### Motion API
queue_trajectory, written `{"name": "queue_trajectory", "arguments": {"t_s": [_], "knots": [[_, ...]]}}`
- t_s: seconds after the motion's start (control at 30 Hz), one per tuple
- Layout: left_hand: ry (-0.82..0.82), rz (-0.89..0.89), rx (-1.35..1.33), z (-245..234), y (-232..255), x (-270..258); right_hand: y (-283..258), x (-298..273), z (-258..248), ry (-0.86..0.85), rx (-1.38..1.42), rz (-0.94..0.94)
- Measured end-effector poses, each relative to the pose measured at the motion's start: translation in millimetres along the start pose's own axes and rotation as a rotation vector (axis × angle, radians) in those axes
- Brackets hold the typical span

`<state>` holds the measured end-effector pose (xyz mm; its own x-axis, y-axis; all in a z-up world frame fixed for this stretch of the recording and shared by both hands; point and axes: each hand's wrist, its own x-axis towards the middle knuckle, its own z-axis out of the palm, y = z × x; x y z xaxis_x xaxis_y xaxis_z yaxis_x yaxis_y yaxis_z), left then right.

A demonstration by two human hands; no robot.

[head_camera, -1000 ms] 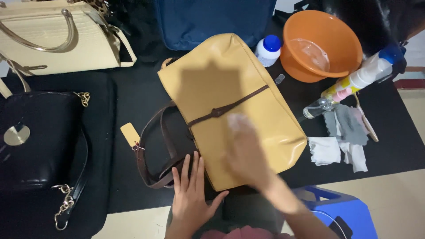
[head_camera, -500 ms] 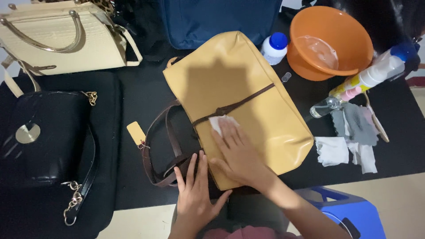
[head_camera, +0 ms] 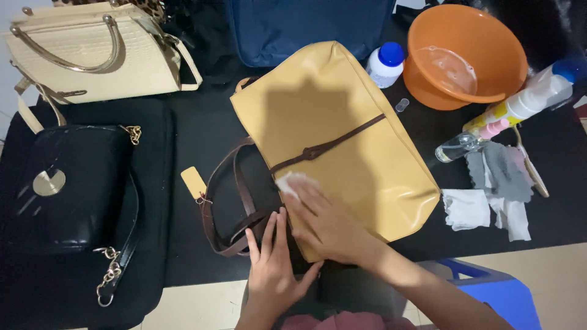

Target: Cleaning a tan leather bag by wiping it with a cloth and cleaning solution.

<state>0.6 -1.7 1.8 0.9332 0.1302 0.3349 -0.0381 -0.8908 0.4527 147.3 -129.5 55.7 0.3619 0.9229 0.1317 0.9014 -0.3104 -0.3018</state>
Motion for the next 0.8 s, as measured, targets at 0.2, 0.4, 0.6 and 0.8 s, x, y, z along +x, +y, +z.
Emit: {"name": "queue_trajectory", "arguments": {"t_s": [0.2,0.4,0.6,0.8], "knots": [[-0.055,-0.043,-0.078,-3,0,2,2,10,5,0.112,-0.148,-0.039],[-0.090,-0.090,-0.130,1,-3,-1,-36,-70,12,-0.004,-0.057,-0.055],[-0.073,-0.078,-0.064,-6,3,4,22,-132,3,-0.002,-0.050,0.347],[-0.063,-0.077,-0.045,-3,2,3,16,-70,25,0.510,1.352,0.592]]}}
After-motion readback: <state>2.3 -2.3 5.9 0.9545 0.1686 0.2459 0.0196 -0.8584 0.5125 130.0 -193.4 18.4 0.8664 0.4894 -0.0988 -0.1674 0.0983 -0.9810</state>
